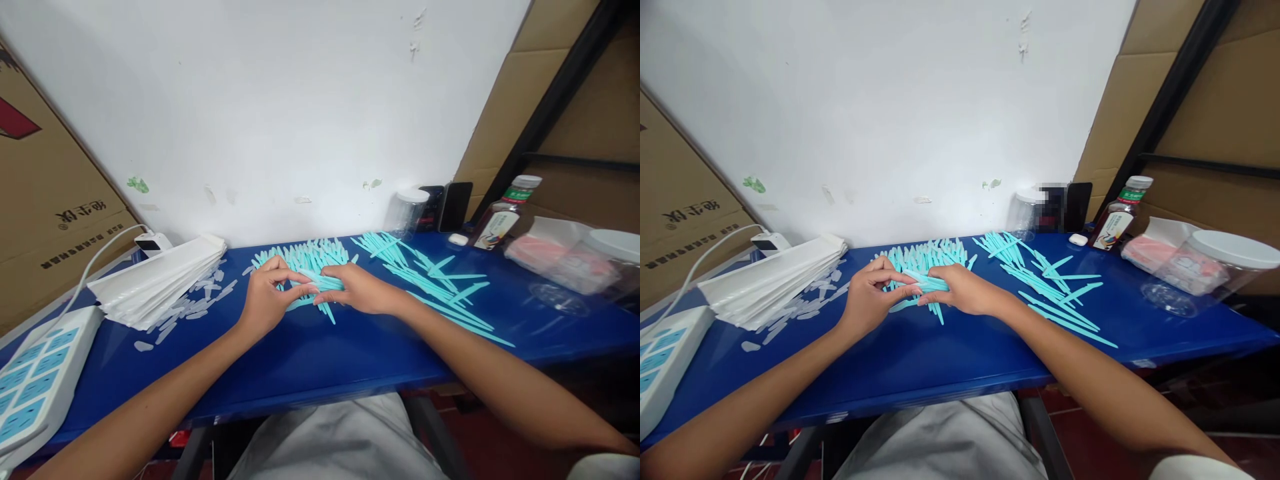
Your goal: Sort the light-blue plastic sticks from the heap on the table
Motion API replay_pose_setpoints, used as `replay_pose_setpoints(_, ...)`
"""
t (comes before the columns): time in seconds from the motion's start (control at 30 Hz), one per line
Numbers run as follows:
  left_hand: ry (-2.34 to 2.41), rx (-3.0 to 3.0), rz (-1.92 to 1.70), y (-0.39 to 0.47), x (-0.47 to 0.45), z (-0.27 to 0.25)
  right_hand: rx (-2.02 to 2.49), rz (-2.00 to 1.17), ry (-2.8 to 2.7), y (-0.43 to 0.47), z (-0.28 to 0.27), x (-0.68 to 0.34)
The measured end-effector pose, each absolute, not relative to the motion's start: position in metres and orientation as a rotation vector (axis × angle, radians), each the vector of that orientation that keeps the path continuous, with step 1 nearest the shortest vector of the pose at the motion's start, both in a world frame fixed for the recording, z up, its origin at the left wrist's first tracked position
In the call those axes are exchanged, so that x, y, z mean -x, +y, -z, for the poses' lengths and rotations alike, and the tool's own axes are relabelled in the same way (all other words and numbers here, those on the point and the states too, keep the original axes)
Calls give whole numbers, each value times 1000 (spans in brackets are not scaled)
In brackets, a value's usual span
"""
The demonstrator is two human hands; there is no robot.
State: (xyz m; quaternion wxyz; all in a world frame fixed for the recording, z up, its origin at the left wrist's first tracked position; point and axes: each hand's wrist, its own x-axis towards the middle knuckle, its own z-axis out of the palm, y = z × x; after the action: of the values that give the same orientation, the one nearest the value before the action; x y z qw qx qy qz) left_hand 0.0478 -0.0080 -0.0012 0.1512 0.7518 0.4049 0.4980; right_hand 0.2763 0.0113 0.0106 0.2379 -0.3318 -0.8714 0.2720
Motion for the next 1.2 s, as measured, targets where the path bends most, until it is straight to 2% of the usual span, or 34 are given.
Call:
replay_pose_setpoints(0.33, 1133, -2200, -1417, -12, -52, 4, 917, -800, -2386, 7, -12, -274)
replay_pose_setpoints(0.53, 1185, -2186, -1419, -17, -52, -5, 925, -744, -2364, 10, -13, -276)
replay_pose_setpoints(0.73, 1101, -1799, -1503, -12, -40, -14, 982, -577, -2415, 21, -10, -286)
replay_pose_setpoints(0.87, 1126, -1869, -1452, -7, -38, -17, 1042, -552, -2427, 24, -8, -290)
replay_pose_setpoints(1.07, 778, -1865, -1416, -10, -46, -16, 1018, -570, -2445, 23, -8, -290)
replay_pose_setpoints(1.2, 775, -1774, -1422, -16, -49, -20, 979, -582, -2450, 23, -8, -290)
